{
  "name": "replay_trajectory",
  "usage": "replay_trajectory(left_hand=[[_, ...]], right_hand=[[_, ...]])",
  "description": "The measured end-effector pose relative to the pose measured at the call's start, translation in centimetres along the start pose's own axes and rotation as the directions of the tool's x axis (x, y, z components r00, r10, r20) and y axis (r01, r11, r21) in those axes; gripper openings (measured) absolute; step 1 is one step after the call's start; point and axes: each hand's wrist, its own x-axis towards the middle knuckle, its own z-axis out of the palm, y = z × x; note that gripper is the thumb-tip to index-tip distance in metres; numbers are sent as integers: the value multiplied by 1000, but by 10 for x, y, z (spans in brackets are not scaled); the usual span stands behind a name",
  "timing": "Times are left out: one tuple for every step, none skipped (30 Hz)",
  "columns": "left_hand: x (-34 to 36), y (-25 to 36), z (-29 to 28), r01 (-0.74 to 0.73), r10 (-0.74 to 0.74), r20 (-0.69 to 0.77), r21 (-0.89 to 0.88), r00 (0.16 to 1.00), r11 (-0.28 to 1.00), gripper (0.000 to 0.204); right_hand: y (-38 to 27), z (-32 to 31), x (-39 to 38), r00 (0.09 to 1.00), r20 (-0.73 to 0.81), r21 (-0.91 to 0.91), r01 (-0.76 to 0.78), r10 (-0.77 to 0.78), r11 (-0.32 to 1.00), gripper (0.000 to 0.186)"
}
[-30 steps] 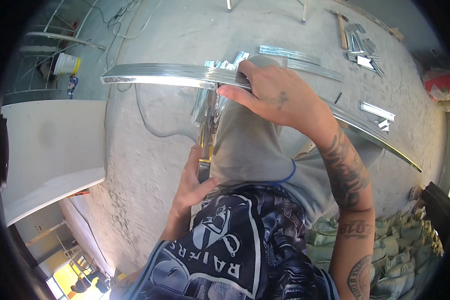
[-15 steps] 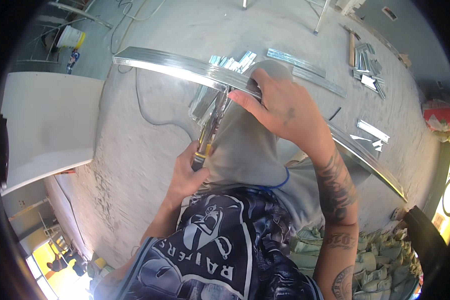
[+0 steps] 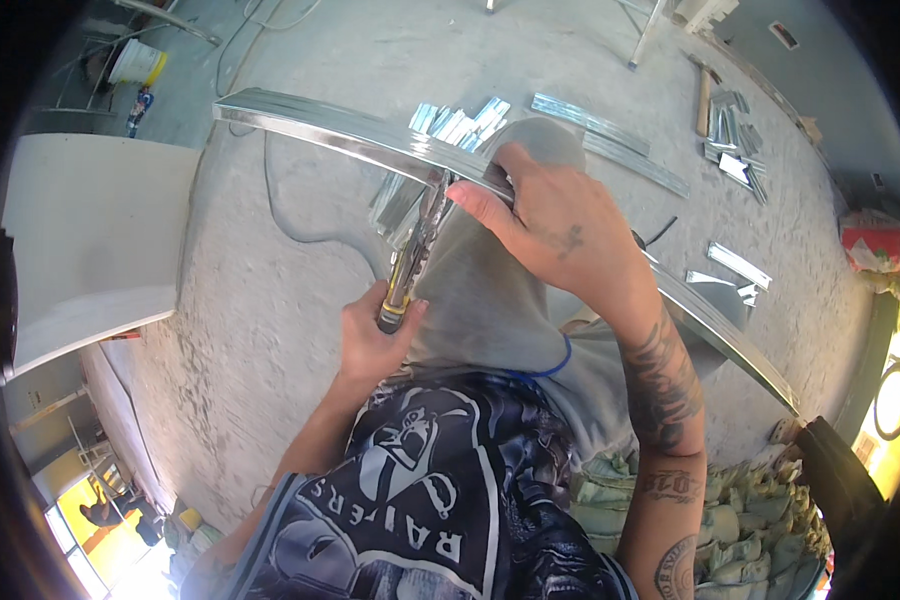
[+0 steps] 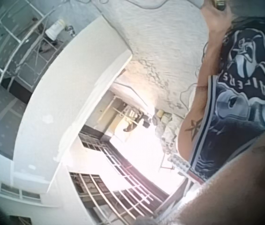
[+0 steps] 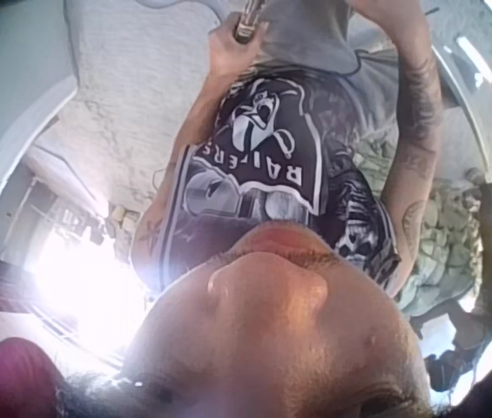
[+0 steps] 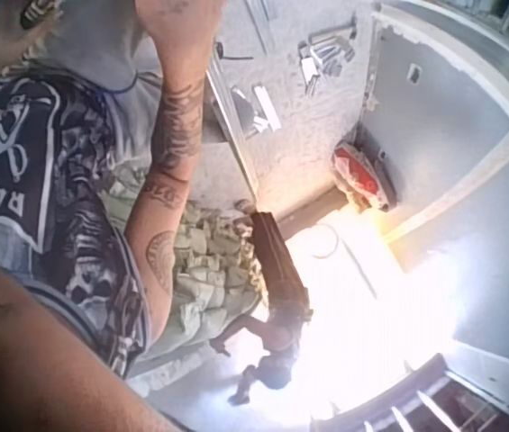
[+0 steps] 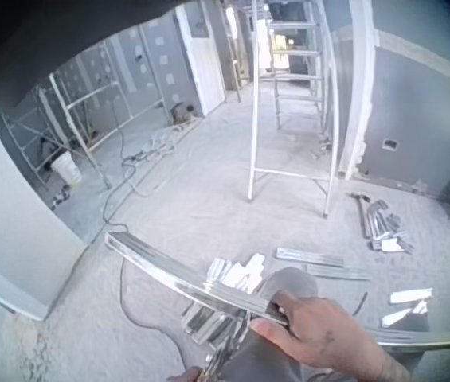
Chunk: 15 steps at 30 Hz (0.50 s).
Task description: Using a measuring tape and pencil to mark metal profiles, then cutting them with metal shears.
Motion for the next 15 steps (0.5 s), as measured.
replay_trajectory(left_hand=[[1, 0, 2, -2, 2, 6, 0, 1000, 1000, 26], [3, 1, 3, -23, 23, -22, 25, 999, 999, 26], [4, 2, 4, -44, 47, -49, 51, 998, 998, 27], [7, 3, 7, -54, 56, -43, 51, 997, 997, 27], [9, 5, 9, -90, 95, -68, 66, 993, 994, 27], [12, 5, 10, -128, 135, -92, 82, 987, 988, 28], [16, -3, 11, -148, 155, -85, 83, 984, 986, 28], [17, -17, 9, -227, 254, -170, 164, 952, 960, 28], [16, -29, 1, -297, 356, -247, 248, 901, 922, 29], [10, -23, -26, -117, 163, -118, 327, 980, 938, 27], [8, -18, -53, 36, -38, -3, 411, 999, 911, 26], [4, -18, -73, 3, -26, 39, 502, 999, 865, 23], [4, -17, -94, -29, -23, 81, 590, 996, 807, 21], [8, -9, -117, -96, -40, 200, 625, 979, 775, 21], [8, 5, -140, -156, -71, 308, 653, 949, 741, 21]], right_hand=[[0, 0, 0, 1000, -3, 0, -5, 5, 1000, 61], [0, -1, 0, 1000, 6, 16, -14, 14, 1000, 61], [0, -2, 0, 1000, 13, 33, -23, 22, 999, 62], [1, -3, 0, 1000, 3, 31, -28, 27, 999, 62], [2, -5, -1, 1000, -15, 30, -7, 7, 1000, 60], [3, -6, -2, 999, -37, 30, 14, -13, 999, 59], [4, -6, -2, 998, -56, 26, 9, -7, 1000, 59], [2, -4, -4, 982, -169, -69, 73, -84, 995, 56], [2, -4, -7, 948, -272, -171, 123, -167, 977, 53], [5, -7, -8, 943, -293, -159, 117, -160, 980, 53], [11, -11, -8, 944, -299, -187, 86, -140, 979, 49], [15, -11, -8, 946, -301, -208, 60, -122, 976, 47], [18, -7, -8, 939, -325, -205, 48, -115, 978, 47], [20, 1, -10, 959, -275, -247, -11, -60, 969, 51], [23, 9, -12, 976, -219, -288, -60, -5, 956, 55]])
